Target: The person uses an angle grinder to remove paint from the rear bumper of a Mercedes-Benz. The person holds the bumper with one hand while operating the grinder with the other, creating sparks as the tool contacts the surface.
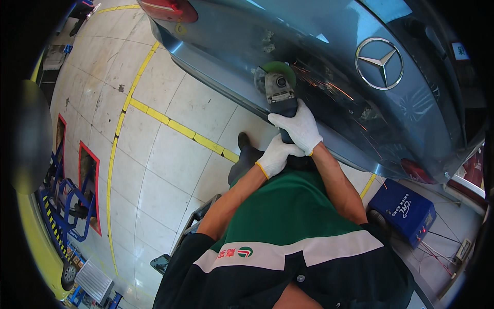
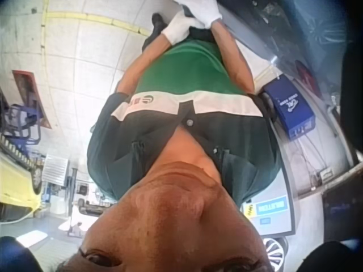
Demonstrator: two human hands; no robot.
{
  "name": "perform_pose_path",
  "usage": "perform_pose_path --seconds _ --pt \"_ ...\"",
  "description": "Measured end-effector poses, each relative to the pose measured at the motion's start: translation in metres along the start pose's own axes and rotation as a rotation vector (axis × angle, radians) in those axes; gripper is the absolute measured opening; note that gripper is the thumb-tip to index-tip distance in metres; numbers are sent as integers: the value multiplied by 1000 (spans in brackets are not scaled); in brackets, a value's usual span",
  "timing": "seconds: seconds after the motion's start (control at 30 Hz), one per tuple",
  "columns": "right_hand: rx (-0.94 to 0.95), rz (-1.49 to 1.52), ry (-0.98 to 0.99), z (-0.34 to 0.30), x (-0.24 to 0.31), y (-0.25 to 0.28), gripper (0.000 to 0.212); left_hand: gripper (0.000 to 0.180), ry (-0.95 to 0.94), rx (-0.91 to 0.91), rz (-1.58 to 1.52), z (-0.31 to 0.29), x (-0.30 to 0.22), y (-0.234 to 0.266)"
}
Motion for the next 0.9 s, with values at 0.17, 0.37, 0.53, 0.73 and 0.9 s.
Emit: perform_pose_path --seconds 0.17,0.37,0.53,0.73,0.9 --pt "3 9 -21 0 -1 -2 53 57 -9 7 -19 1 1 2" --pt "-14 15 -32 -1 -5 -2 54 55 -3 6 -11 -2 -1 0" --pt "-31 -9 -30 -2 0 1 56 53 13 26 -16 1 2 2" --pt "-27 -23 -24 -1 1 1 58 53 -12 37 -16 0 -1 1" --pt "-13 -3 -73 -4 3 0 59 54 1 21 -15 0 0 2"
Point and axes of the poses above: each hand's wrist, its own z-axis towards the middle knuckle, its own y-axis out of the back of the hand, x = y × z, the point moved 10 cm from there along z, towards the middle knuckle, and after that the axes turned 12 degrees about y, right-handed, at the moved point
